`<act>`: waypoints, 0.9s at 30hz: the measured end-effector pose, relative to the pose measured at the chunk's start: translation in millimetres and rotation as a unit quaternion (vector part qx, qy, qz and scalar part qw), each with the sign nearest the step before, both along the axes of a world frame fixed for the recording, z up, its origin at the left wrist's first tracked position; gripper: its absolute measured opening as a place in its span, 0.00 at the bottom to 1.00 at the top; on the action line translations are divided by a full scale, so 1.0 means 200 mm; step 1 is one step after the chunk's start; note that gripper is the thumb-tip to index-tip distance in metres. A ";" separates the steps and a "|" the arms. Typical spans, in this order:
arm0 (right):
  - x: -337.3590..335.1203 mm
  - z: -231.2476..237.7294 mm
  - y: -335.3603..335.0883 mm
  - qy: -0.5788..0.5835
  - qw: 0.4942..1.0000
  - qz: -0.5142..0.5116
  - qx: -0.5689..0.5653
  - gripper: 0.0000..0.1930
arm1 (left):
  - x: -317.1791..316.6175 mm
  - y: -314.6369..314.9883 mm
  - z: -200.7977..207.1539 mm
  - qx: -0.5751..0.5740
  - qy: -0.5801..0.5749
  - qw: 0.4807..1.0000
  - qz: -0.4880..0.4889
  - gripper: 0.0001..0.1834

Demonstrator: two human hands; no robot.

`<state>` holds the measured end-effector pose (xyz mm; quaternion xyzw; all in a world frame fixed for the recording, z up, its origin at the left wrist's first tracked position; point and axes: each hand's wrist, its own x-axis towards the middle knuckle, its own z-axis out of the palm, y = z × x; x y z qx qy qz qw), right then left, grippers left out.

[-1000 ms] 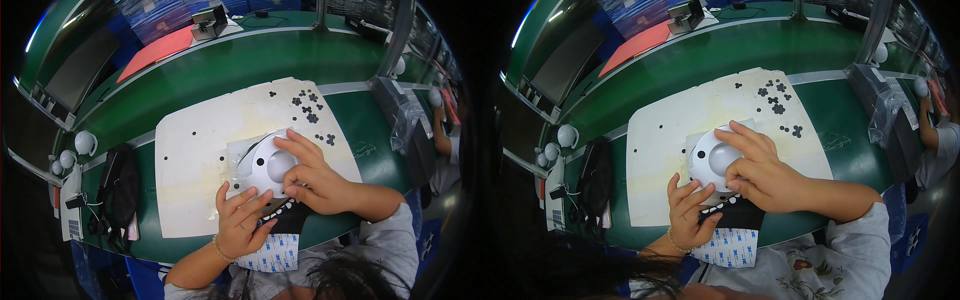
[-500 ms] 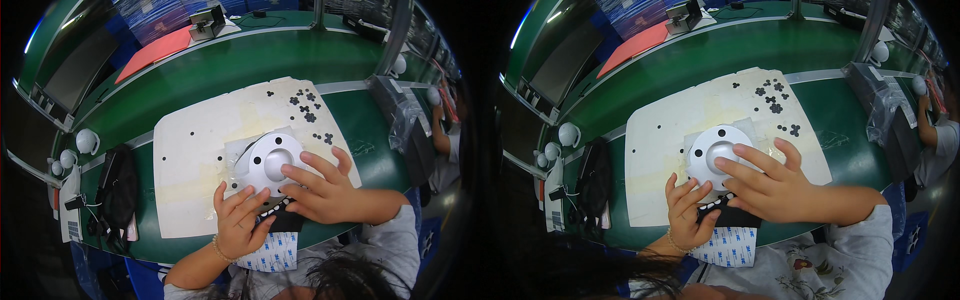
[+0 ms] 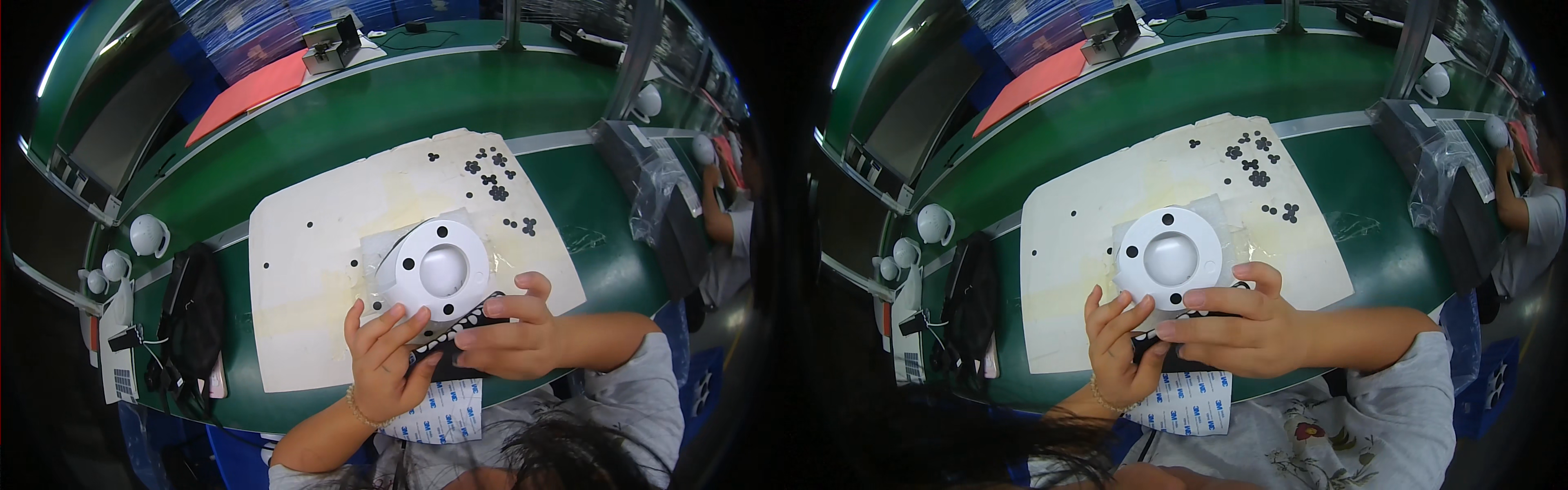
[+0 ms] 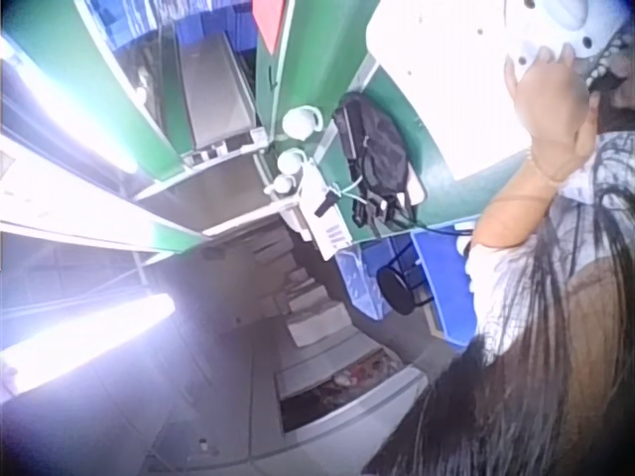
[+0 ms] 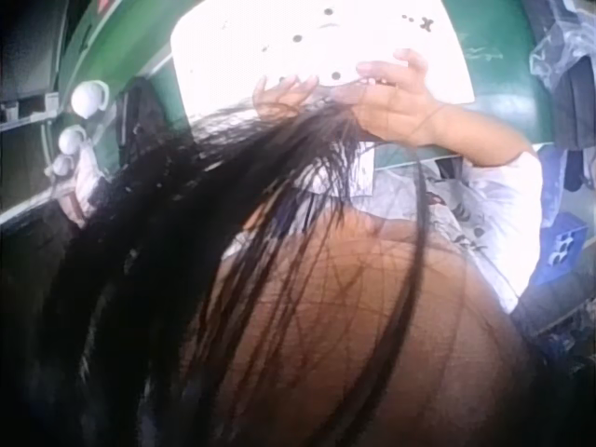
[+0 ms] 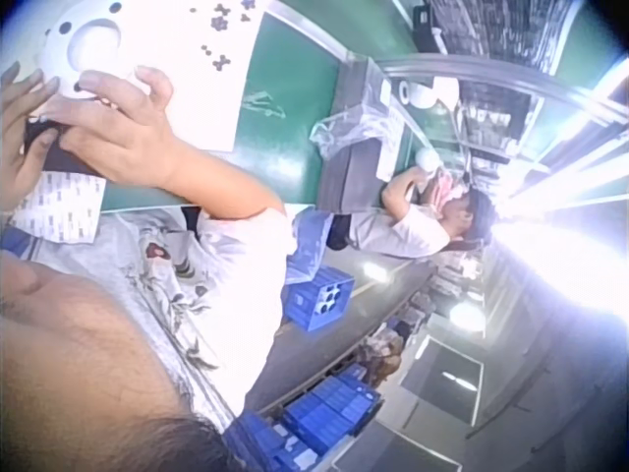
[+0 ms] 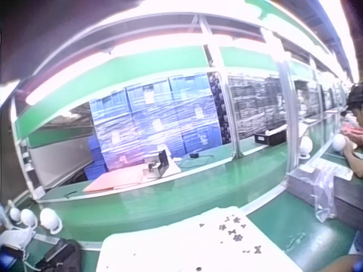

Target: The person assembles white dome-shaped electronic devices by hand. They repeatedly pick up small black circular components from a sheet and place them into holes on the base of the white domes, then set the finished units aside on the green workbench.

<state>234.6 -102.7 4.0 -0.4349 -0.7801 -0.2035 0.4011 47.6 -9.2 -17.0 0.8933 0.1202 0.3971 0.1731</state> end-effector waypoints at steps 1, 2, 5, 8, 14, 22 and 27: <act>0.00 0.01 -0.02 0.025 0.999 -0.001 -0.030 0.04 | 0.00 0.00 0.00 0.001 0.001 1.000 -0.001 0.09; 0.01 0.02 -0.03 0.051 0.997 -0.002 -0.059 0.03 | 0.00 0.00 0.00 0.002 0.002 1.000 -0.002 0.09; 0.08 0.04 0.02 0.225 0.953 -0.066 -0.191 0.03 | 0.01 0.00 0.00 0.002 0.007 1.000 0.004 0.09; 0.12 0.04 0.03 0.224 0.943 -0.071 -0.235 0.04 | 0.01 0.00 0.00 -0.002 0.007 1.000 0.004 0.09; 0.12 0.05 0.04 0.206 0.945 -0.085 -0.239 0.04 | 0.00 0.00 -0.01 -0.001 0.006 1.000 0.004 0.08; 0.11 0.07 -0.03 -0.049 0.972 -0.207 -0.099 0.08 | 0.00 -0.01 0.00 0.001 0.019 1.000 0.011 0.09; 0.14 0.02 0.02 0.260 0.936 -0.155 -0.178 0.15 | 0.01 -0.01 0.01 0.000 0.013 1.000 0.002 0.09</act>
